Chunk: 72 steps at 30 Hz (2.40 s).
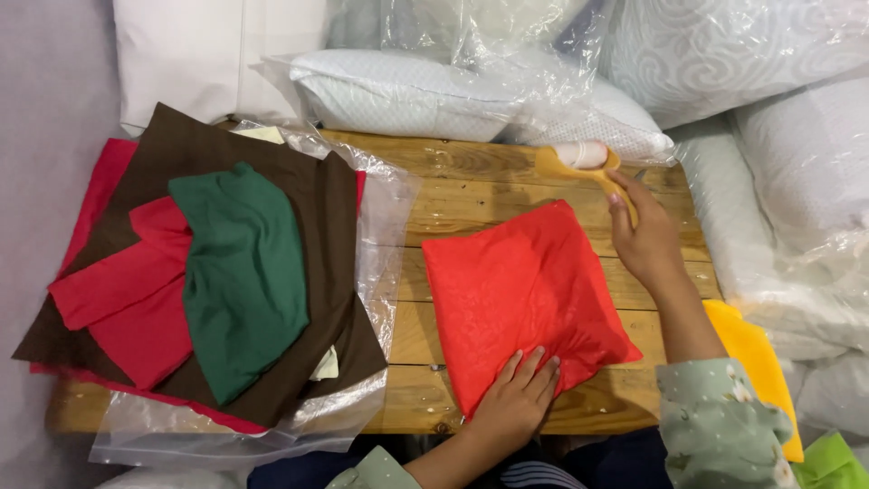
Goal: Stuffing a red pillowcase with fiberfill, cleaning it with a lint roller, and sealing it in a plastic bag.
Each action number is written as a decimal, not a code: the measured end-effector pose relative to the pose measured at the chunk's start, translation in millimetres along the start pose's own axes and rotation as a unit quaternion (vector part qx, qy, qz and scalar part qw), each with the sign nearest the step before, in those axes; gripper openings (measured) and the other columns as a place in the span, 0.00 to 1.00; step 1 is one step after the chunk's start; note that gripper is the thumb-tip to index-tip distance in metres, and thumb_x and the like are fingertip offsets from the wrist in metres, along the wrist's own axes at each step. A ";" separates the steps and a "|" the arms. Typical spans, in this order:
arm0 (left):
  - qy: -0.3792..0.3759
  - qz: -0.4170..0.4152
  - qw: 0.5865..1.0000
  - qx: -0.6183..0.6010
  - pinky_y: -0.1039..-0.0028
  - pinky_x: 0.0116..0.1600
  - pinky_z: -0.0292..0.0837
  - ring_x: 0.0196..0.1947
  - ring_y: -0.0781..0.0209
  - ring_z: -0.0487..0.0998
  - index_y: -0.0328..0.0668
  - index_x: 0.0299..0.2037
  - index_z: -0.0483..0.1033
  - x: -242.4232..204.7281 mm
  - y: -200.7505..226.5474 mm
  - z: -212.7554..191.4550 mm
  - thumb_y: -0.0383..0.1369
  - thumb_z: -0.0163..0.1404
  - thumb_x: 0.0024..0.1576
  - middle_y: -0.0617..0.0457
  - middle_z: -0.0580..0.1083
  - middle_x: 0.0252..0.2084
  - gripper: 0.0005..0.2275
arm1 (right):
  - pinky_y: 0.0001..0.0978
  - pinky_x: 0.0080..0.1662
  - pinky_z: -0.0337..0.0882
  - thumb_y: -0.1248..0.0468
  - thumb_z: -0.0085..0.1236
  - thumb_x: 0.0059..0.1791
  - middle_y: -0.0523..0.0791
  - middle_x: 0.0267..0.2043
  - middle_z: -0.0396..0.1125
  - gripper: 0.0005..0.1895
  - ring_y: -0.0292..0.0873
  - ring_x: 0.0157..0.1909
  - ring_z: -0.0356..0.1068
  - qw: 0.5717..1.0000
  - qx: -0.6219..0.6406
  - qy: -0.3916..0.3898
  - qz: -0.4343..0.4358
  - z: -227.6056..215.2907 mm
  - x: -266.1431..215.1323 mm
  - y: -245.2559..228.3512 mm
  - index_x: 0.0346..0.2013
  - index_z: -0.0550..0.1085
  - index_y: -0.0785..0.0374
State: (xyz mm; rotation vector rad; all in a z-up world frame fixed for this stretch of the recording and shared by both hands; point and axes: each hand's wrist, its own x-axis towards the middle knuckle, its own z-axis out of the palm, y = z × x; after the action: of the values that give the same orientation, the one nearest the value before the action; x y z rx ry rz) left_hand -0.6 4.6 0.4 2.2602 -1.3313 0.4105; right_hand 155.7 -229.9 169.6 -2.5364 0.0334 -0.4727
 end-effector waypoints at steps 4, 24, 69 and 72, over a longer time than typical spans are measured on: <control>-0.030 -0.010 0.999 0.037 0.51 0.78 0.46 0.75 0.39 0.58 0.32 0.69 0.66 -4.1 3.9 14.5 0.29 0.36 0.63 0.41 0.65 0.73 0.23 | 0.38 0.65 0.59 0.57 0.44 0.57 0.45 0.68 0.66 0.22 0.47 0.69 0.63 0.993 -0.027 -0.081 0.084 -31.4 -26.0 -30.2 0.65 0.71 0.54; 0.044 -0.010 0.999 0.004 0.52 0.75 0.54 0.72 0.39 0.65 0.29 0.65 0.71 6.7 -0.7 -9.1 0.27 0.38 0.65 0.41 0.70 0.68 0.20 | 0.55 0.45 0.67 0.59 0.43 0.60 0.54 0.51 0.74 0.18 0.65 0.42 0.72 0.998 -0.057 0.041 0.005 34.7 12.0 37.4 0.65 0.70 0.55; -0.030 -0.006 0.999 0.026 0.46 0.77 0.46 0.74 0.34 0.58 0.28 0.68 0.66 -0.6 1.8 19.3 0.29 0.39 0.62 0.38 0.65 0.72 0.23 | 0.61 0.44 0.70 0.53 0.40 0.57 0.58 0.43 0.74 0.25 0.67 0.46 0.71 0.980 -0.120 -0.144 0.061 89.1 -28.6 -3.1 0.68 0.67 0.48; -0.067 -0.008 0.996 0.050 0.47 0.79 0.42 0.76 0.36 0.54 0.31 0.71 0.62 -3.1 3.2 27.1 0.31 0.35 0.63 0.40 0.62 0.75 0.24 | 0.55 0.51 0.68 0.49 0.42 0.55 0.54 0.53 0.73 0.24 0.64 0.53 0.71 0.979 -0.089 -0.155 0.098 66.6 -21.5 -0.5 0.67 0.69 0.41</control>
State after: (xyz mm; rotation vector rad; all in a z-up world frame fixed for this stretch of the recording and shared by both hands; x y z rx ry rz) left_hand -4.6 -9.2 -23.0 2.4172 -1.3842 0.3329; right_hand 158.1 -192.2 110.6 -2.7167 0.2151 0.0055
